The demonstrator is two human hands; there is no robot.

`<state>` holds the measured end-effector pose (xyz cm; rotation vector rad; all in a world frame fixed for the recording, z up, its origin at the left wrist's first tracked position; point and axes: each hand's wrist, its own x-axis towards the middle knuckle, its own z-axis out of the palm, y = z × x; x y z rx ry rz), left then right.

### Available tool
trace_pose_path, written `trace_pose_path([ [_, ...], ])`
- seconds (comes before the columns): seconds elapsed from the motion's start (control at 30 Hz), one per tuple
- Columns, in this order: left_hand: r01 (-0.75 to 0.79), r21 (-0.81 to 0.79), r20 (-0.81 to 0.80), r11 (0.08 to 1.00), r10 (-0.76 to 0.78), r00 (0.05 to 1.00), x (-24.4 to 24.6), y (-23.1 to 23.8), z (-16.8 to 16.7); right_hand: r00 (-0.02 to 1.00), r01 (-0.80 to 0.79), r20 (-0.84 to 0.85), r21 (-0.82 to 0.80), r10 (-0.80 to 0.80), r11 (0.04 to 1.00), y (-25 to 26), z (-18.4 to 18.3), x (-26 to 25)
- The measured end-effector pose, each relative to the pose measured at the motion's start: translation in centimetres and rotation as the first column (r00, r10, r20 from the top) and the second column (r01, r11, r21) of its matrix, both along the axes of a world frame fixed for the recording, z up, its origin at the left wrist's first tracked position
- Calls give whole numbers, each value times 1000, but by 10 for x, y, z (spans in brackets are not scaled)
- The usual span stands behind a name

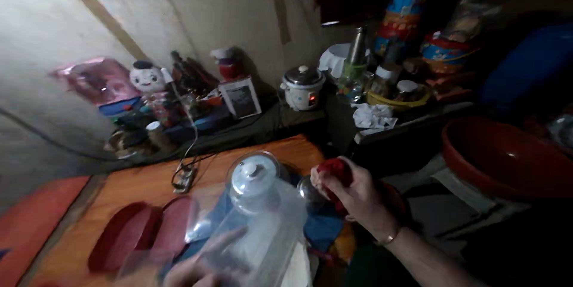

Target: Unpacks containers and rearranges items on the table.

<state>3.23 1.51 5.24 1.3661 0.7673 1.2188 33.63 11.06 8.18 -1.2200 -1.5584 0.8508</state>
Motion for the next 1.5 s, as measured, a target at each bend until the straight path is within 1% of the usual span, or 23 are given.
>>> trace_pose_path([
  [0.03, 18, 5, -53, 1000, -17, 998, 17, 7, 9, 999, -24, 28, 137, 20, 990, -11, 8, -9],
  [0.1, 8, 33, -44, 999, -6, 999, 47, 12, 5, 974, -203, 178, 403, 141, 892, -36, 15, -32],
  [0.17, -3, 153, -16, 988, 6, 1000, 68, 14, -5, 903, -373, 397, 532, 165, 760, -53, 14, -50],
  [0.23, -12, 232, -57, 973, 26, 998, 81, 16, -9, 885, -393, 455, 617, 98, 681, -46, 8, -51],
  [0.3, 7, 229, -63, 973, 7, 998, 87, 15, -8, 897, -337, 442, 630, 35, 700, -18, 1, -36],
  [0.43, 149, 266, -39, 952, -143, 989, 89, 16, -6, 876, -129, 451, 559, -169, 819, 29, -2, -10],
  [0.5, 99, 243, -21, 965, -97, 995, 90, 18, -9, 876, -176, 466, 549, -125, 817, 10, 3, -18],
  [0.6, 10, 225, -29, 974, -3, 1000, 90, 16, -11, 870, -416, 478, 584, 119, 697, -33, 12, -37],
  [0.63, 25, 229, -14, 973, -22, 1000, 89, 16, -8, 868, -436, 476, 600, 138, 671, -35, 15, -38],
  [0.7, 68, 229, 37, 971, -79, 996, 85, 20, -8, 881, -363, 470, 600, 53, 713, -21, 22, -27],
  [0.77, 131, 232, 135, 964, -166, 977, 82, 25, -10, 912, -196, 409, 506, -34, 840, 7, 29, -12],
  [0.8, 151, 222, 188, 963, -194, 963, 82, 26, -10, 941, -110, 336, 386, -29, 916, 19, 31, -5],
  [0.87, 158, 164, 346, 974, -206, 915, 85, 25, -11, 997, -55, 47, -37, 56, 998, 30, 38, 8],
  [0.9, 133, 113, 434, 985, -169, 885, 88, 23, -9, 992, -67, -116, -225, 41, 972, 30, 39, 11],
  [0.97, 72, -30, 554, 997, -44, 831, 93, 21, -7, 958, -74, -282, -429, -56, 900, 24, 32, 13],
  [1.03, 36, -230, 657, 973, 127, 743, 100, 20, -5, 921, -30, -345, -529, -182, 848, 15, 19, 11],
  [1.1, 32, -456, 725, 889, 351, 593, 107, 23, -5, 870, 90, -342, -596, -354, 798, 12, 7, 8],
  [1.17, 65, -503, 766, 862, 410, 495, 113, 29, -7, 847, 151, -335, -592, -412, 792, 8, -4, 3],
  [1.23, 78, -518, 798, 852, 449, 401, 123, 36, -7, 872, 149, -319, -549, -371, 823, -6, -12, -11],
  [1.3, 77, -494, 822, 866, 437, 364, 132, 40, -4, 914, 195, -260, -391, -311, 899, -29, -18, -32],
  [1.37, 17, -509, 807, 861, 470, 357, 135, 44, 5, 955, 217, -189, -79, -228, 973, -45, -33, -47],
  [1.4, -40, -526, 777, 850, 499, 383, 134, 46, 11, 967, 215, -157, 93, -199, 972, -49, -42, -51],
  [1.5, -149, -519, 729, 842, 526, 438, 127, 48, 19, 995, 88, 3, 480, -102, 873, -46, -55, -44],
])
